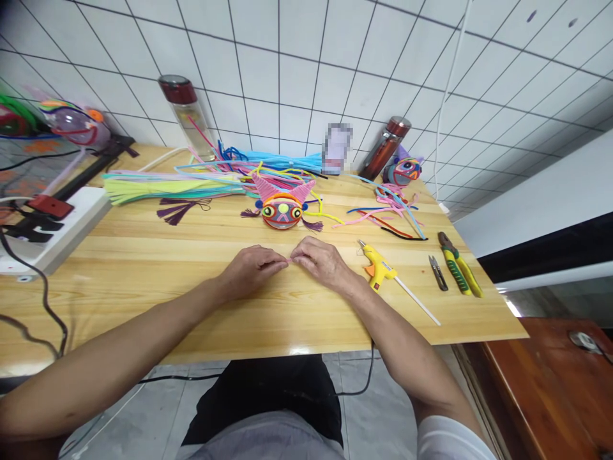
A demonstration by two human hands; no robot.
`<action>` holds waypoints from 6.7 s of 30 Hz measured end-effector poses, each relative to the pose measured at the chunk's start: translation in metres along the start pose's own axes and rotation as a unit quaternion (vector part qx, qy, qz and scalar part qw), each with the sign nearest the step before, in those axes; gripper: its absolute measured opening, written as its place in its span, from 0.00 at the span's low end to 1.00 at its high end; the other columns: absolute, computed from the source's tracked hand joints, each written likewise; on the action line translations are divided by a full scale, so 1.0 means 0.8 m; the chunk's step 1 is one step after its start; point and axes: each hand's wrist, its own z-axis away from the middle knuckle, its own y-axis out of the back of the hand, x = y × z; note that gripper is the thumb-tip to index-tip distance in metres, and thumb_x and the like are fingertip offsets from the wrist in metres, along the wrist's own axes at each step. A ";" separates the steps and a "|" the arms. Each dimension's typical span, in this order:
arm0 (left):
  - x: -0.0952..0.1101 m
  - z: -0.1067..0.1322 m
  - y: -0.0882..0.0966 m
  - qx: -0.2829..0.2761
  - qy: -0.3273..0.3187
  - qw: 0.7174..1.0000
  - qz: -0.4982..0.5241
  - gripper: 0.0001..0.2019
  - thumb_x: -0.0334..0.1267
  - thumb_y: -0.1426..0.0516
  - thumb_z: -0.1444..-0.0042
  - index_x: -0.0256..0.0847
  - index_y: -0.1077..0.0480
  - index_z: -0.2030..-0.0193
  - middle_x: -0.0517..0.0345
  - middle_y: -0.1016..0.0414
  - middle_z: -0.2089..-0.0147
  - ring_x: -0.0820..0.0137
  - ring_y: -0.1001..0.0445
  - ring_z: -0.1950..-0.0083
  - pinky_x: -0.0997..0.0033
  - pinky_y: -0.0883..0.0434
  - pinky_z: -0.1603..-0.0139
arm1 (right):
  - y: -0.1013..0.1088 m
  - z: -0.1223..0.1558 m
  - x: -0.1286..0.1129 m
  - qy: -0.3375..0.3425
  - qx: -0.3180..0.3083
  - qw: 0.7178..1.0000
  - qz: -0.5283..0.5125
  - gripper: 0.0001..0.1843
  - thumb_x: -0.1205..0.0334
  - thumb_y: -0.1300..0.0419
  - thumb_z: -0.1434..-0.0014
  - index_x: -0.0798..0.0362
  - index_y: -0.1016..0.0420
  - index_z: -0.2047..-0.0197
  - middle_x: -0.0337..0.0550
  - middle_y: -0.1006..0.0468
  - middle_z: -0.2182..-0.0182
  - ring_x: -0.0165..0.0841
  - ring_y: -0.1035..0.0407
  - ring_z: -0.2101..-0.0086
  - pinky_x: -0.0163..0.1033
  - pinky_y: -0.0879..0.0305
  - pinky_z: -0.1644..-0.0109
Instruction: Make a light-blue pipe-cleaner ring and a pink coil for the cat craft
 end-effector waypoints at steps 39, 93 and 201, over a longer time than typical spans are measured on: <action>-0.008 -0.002 0.003 -0.020 0.040 0.999 0.005 0.11 0.39 0.43 0.30 0.42 0.18 0.56 0.56 0.14 0.59 0.67 0.17 0.59 0.68 0.29 0.55 | 0.015 0.001 0.017 0.004 0.029 0.999 0.034 0.08 0.67 0.40 0.30 0.47 0.19 0.57 0.43 0.20 0.65 0.35 0.24 0.63 0.41 0.27 0.59; -0.006 -0.001 0.007 0.002 0.079 0.997 -0.009 0.15 0.43 0.46 0.28 0.42 0.19 0.59 0.58 0.15 0.65 0.70 0.21 0.67 0.72 0.31 0.62 | 0.026 -0.005 -0.005 0.016 0.060 0.990 0.130 0.07 0.70 0.41 0.30 0.51 0.24 0.54 0.46 0.19 0.63 0.34 0.23 0.63 0.39 0.25 0.57; -0.011 -0.029 -0.012 -0.072 0.014 0.995 -0.062 0.17 0.42 0.49 0.26 0.39 0.22 0.59 0.53 0.17 0.59 0.67 0.20 0.59 0.70 0.29 0.56 | 0.013 0.000 0.012 0.001 0.054 0.987 0.154 0.11 0.61 0.47 0.25 0.50 0.23 0.53 0.47 0.18 0.61 0.34 0.24 0.60 0.40 0.27 0.55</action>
